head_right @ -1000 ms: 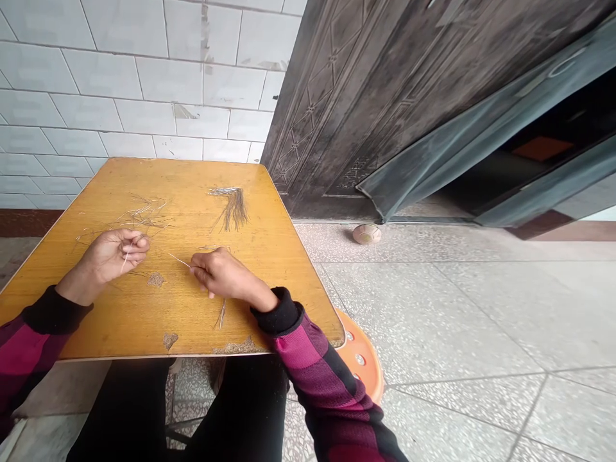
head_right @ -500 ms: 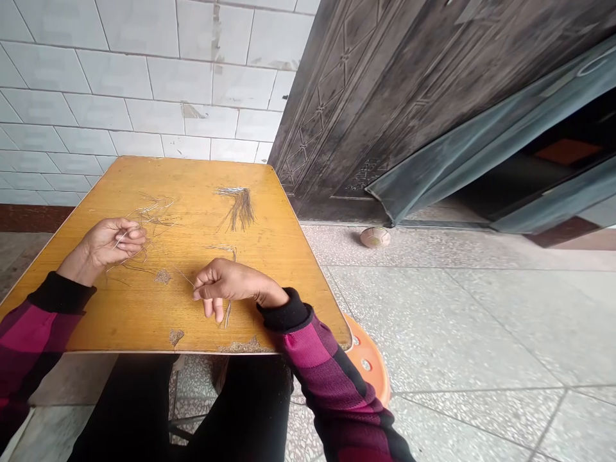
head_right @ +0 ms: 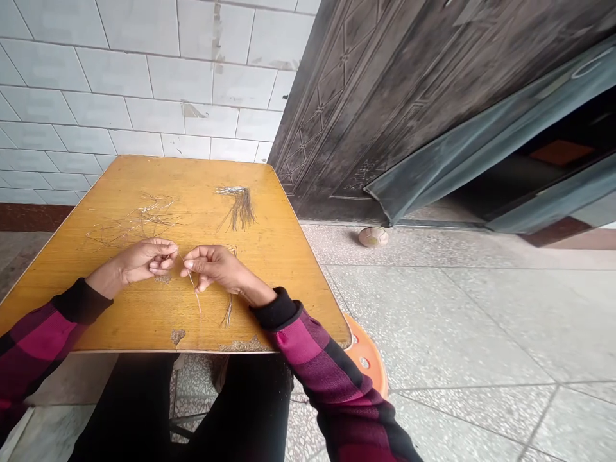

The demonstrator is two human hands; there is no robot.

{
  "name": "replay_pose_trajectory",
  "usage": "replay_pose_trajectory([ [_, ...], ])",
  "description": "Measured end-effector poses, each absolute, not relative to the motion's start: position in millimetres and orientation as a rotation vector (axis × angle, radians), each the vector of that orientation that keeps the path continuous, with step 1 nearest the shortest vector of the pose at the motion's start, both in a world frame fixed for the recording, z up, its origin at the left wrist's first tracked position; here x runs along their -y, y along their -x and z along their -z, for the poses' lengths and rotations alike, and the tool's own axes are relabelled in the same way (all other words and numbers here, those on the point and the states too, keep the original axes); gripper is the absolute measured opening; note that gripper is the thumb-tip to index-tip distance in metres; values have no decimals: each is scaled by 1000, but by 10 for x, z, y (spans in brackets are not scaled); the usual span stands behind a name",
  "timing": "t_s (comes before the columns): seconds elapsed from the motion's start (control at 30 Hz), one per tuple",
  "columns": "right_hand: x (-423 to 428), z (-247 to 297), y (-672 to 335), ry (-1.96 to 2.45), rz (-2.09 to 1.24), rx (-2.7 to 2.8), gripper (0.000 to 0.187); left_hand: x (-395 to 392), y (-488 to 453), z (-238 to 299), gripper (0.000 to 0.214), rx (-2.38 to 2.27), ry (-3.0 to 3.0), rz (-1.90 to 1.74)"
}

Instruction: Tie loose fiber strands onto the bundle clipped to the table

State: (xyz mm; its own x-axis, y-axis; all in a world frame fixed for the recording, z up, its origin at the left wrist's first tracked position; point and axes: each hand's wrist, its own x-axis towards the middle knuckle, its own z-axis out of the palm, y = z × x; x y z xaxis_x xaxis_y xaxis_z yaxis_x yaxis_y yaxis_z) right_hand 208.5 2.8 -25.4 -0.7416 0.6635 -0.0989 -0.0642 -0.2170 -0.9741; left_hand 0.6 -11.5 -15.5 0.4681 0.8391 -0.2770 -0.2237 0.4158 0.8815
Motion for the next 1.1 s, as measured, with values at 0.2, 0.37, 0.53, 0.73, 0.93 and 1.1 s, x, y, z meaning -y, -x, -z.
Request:
replay_pose_trajectory([
  [0.2, 5, 310, -2016, 721, -1978, 1531, 31, 154, -38, 155, 25, -922, -1171, -806],
  [0.37, 10, 291, -2028, 725, -1974, 1592, 28, 177, -81, 97, 17, -1104, -1529, -871],
  [0.53, 22, 258, -2037, 734, -2049, 1552, 26, 188, -81, 24, 14, -1214, -1877, -897],
  [0.73, 36, 246, -2020, 715, -2141, 1470, 28, 139, 52, -73, 18, -1168, -2026, -765],
  [0.93, 56, 292, -1978, 718, -2146, 1470, 31, 82, 100, -12, 15, -1129, -1998, -760],
  [1.1, 15, 312, -1988, 723, -1961, 1362, 34, 71, 50, 43, 14, -1265, -1755, -1061],
])
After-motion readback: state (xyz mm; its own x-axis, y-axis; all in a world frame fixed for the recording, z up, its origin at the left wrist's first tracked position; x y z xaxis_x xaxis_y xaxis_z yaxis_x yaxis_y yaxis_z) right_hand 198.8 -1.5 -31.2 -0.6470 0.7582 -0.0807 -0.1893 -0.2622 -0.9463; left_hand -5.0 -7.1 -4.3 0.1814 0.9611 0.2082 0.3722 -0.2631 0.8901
